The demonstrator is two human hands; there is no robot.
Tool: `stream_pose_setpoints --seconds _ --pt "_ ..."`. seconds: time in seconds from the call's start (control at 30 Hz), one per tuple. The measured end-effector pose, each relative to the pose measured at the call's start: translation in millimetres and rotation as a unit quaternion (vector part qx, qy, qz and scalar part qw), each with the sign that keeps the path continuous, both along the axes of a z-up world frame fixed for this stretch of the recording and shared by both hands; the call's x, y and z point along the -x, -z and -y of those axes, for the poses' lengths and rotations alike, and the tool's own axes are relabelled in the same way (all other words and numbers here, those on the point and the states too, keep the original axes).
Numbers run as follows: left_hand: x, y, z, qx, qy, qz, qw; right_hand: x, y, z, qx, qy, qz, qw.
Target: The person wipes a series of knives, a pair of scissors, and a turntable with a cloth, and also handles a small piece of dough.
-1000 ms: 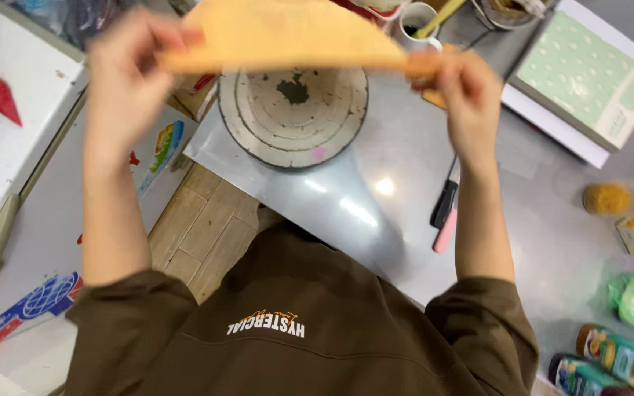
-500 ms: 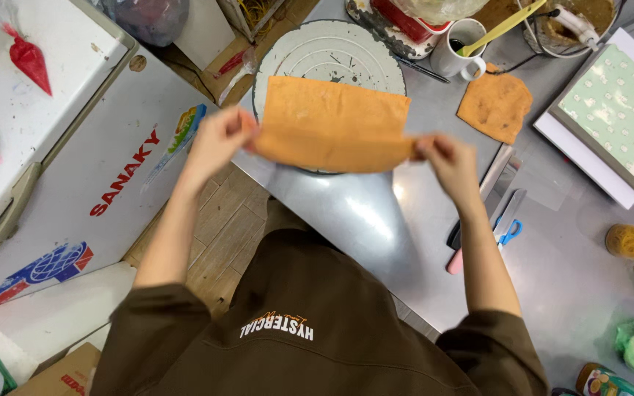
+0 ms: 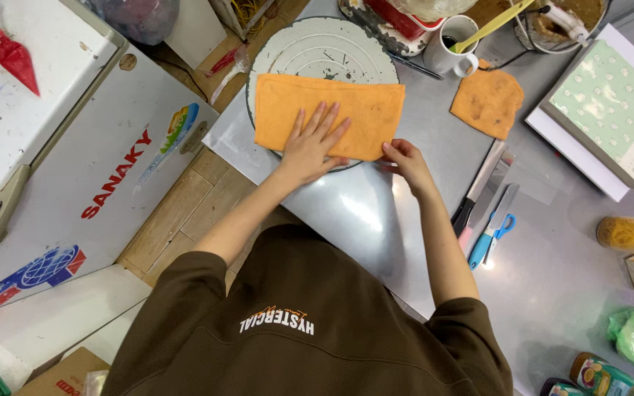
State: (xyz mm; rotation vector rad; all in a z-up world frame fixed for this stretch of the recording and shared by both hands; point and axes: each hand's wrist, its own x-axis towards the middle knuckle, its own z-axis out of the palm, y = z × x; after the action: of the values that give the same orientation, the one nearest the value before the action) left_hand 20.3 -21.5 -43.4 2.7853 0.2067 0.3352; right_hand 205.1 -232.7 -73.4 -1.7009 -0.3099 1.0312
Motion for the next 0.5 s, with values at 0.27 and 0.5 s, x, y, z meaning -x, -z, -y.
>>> stream_pose_setpoints --seconds 0.27,0.5 --pt "37.1 -7.5 -6.2 0.042 -0.058 -0.049 0.996 -10.3 -27.7 -28.9 -0.174 0.034 0.119 0.977" --pt "118.5 -41.2 -11.8 0.118 -0.255 0.085 0.956 73.3 -84.9 -138.5 -0.174 -0.243 0.476 0.827"
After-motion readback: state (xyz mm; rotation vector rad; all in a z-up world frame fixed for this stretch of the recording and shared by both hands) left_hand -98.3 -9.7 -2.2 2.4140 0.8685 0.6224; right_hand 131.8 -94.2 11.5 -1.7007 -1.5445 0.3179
